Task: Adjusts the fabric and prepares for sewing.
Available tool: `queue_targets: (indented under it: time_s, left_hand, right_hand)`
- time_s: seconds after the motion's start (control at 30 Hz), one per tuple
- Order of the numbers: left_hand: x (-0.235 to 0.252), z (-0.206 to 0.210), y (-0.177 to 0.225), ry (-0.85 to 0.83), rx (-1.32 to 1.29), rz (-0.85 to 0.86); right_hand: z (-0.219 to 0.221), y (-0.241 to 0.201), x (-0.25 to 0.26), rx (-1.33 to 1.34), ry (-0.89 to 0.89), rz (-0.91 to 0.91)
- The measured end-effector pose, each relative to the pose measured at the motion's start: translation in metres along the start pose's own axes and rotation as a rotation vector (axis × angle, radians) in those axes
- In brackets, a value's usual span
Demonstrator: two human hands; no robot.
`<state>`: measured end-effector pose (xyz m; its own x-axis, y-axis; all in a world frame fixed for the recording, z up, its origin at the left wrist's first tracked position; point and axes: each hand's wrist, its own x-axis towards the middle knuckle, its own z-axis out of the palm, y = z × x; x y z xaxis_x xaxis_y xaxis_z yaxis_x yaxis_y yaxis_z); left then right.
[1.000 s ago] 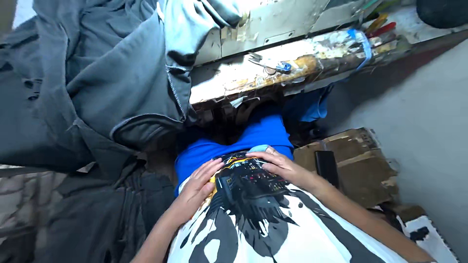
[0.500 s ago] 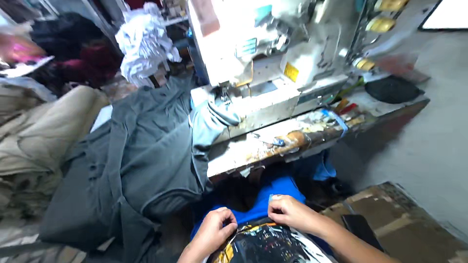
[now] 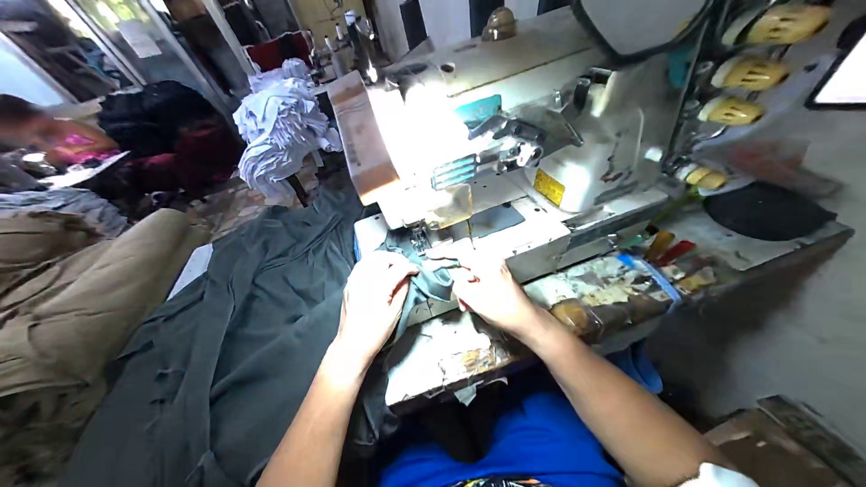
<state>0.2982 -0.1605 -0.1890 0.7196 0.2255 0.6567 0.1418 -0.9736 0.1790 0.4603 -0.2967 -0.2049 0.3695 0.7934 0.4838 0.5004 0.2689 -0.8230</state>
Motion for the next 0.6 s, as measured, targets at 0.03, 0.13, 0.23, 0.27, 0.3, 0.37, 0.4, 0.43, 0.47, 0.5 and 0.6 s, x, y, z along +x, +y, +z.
queue_targets:
  time_s: [0.03, 0.13, 0.23, 0.27, 0.3, 0.37, 0.4, 0.43, 0.47, 0.5, 0.6]
  left_hand:
    - [0.0, 0.004, -0.001, 0.049, -0.036, -0.018]
    - [0.004, 0.005, 0.004, 0.283, -0.207, -0.062]
    - [0.011, -0.01, 0.01, 0.462, -0.256, -0.013]
    - [0.013, -0.014, 0.011, 0.477, -0.253, 0.023]
    - [0.013, -0.017, 0.013, 0.48, -0.246, 0.051]
    - [0.011, -0.02, 0.02, 0.46, -0.246, 0.08]
    - [0.009, -0.022, 0.025, 0.441, -0.239, 0.085]
    - [0.007, -0.024, 0.031, 0.418, -0.224, 0.089]
    - [0.005, -0.027, 0.036, 0.383, -0.201, 0.099]
    - [0.004, -0.03, 0.04, 0.339, -0.179, 0.122]
    - [0.0, -0.041, 0.049, 0.191, -0.133, 0.159]
  right_hand:
    - [0.002, 0.002, -0.001, -0.038, 0.024, 0.004]
    - [0.002, -0.002, -0.001, -0.094, 0.055, 0.038]
    - [0.003, 0.0, -0.003, -0.09, 0.079, -0.028]
    - [0.004, 0.002, -0.005, -0.058, 0.076, -0.054]
    - [0.004, 0.004, -0.006, -0.021, 0.071, -0.071]
    - [0.006, 0.008, -0.011, 0.05, 0.054, -0.114]
    - [0.008, 0.01, -0.014, 0.087, 0.038, -0.139]
    - [0.011, 0.012, -0.019, 0.133, 0.025, -0.159]
    - [0.015, 0.012, -0.024, 0.185, 0.016, -0.176]
    - [0.019, 0.011, -0.03, 0.24, 0.014, -0.189]
    - [0.025, 0.008, -0.044, 0.34, 0.071, -0.178]
